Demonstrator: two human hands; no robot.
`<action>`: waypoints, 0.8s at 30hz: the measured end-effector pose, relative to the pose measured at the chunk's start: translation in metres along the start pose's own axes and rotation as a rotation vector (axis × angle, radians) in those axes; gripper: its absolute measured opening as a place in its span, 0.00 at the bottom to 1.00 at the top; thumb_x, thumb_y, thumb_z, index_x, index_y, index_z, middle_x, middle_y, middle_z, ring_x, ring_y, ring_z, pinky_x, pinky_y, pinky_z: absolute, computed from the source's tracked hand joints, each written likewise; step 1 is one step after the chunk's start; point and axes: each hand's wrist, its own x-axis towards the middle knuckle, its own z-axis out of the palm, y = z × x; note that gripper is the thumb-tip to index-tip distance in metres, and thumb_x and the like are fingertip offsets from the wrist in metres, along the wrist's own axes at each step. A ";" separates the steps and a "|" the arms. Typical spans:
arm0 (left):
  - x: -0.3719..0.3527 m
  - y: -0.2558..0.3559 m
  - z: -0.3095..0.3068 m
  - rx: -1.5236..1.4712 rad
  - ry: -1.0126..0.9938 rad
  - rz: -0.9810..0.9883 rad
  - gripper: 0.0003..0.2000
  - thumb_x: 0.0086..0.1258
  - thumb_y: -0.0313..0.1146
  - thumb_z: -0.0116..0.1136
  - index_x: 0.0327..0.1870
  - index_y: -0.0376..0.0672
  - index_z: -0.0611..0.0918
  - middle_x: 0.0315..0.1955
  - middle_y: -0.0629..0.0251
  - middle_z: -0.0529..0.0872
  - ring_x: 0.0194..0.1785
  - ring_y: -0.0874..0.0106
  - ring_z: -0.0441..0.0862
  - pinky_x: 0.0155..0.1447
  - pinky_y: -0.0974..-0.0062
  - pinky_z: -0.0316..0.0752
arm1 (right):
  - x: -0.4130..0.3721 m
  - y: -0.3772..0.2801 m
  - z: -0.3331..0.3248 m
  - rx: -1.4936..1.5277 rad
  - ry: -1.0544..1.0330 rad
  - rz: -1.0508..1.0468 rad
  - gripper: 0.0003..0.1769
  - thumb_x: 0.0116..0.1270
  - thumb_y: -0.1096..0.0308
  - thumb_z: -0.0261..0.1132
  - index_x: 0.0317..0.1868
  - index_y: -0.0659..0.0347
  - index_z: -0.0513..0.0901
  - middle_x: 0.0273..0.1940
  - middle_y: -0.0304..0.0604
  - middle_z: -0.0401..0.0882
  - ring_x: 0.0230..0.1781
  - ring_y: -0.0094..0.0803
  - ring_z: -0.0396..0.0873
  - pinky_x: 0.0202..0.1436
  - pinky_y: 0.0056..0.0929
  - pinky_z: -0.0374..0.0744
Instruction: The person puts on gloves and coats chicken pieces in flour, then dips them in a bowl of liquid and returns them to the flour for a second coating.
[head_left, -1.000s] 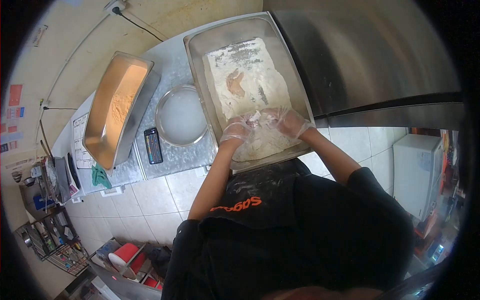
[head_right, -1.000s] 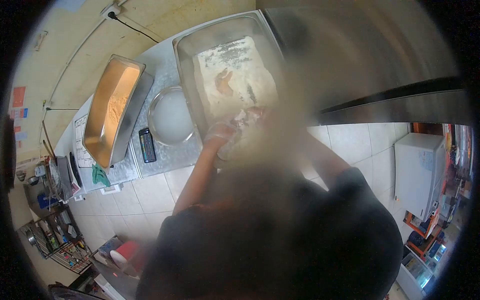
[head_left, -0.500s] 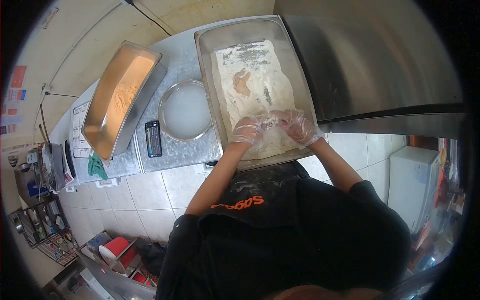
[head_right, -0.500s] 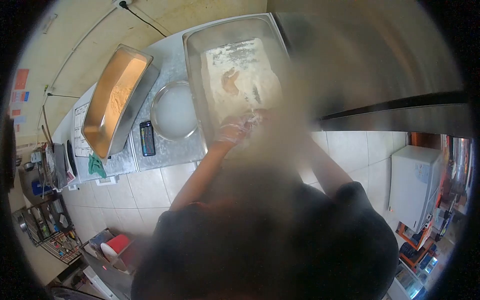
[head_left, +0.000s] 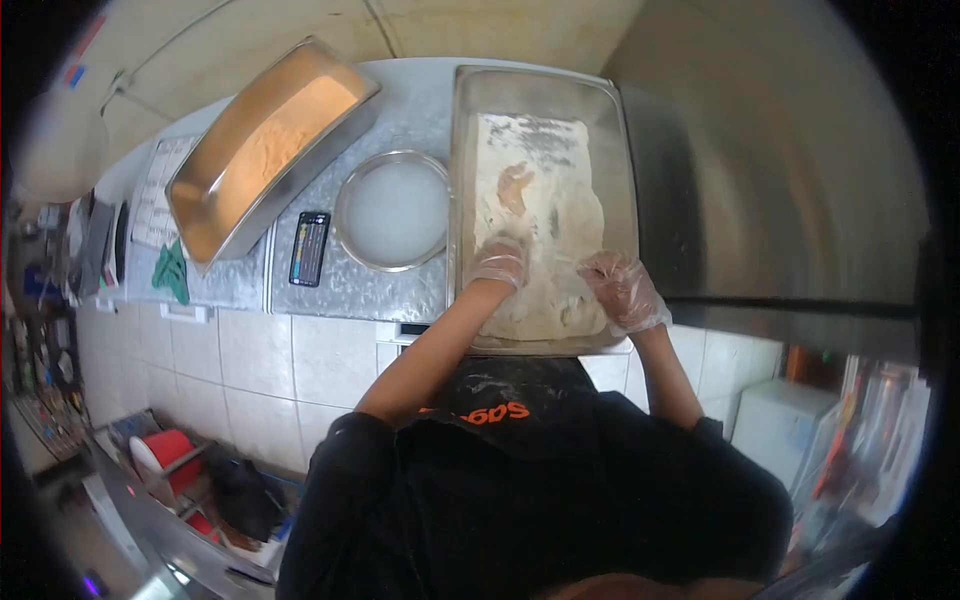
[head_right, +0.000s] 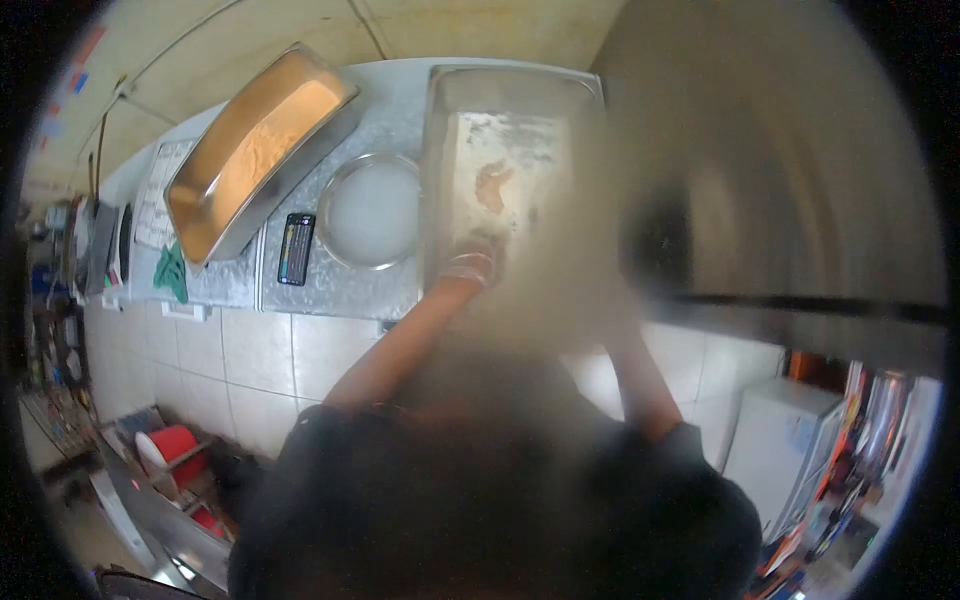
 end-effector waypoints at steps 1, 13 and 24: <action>-0.001 0.008 -0.011 0.021 -0.037 0.123 0.30 0.68 0.52 0.59 0.64 0.38 0.76 0.53 0.50 0.84 0.60 0.55 0.81 0.64 0.61 0.75 | 0.005 0.001 0.001 -0.041 -0.142 0.109 0.10 0.66 0.63 0.66 0.36 0.61 0.85 0.36 0.52 0.85 0.38 0.52 0.83 0.42 0.44 0.79; 0.029 0.090 0.062 0.015 0.049 0.408 0.33 0.67 0.52 0.59 0.73 0.49 0.71 0.67 0.53 0.77 0.71 0.54 0.71 0.73 0.53 0.65 | 0.148 -0.052 -0.064 0.222 -0.426 -0.104 0.12 0.65 0.60 0.67 0.36 0.62 0.85 0.29 0.53 0.82 0.28 0.44 0.80 0.36 0.38 0.77; 0.003 0.089 -0.018 -0.203 -0.316 0.626 0.22 0.66 0.49 0.59 0.54 0.44 0.86 0.56 0.49 0.84 0.62 0.56 0.81 0.64 0.56 0.74 | 0.285 -0.131 0.151 -0.061 -0.404 -0.505 0.10 0.65 0.62 0.64 0.37 0.59 0.86 0.34 0.54 0.85 0.36 0.52 0.83 0.44 0.44 0.81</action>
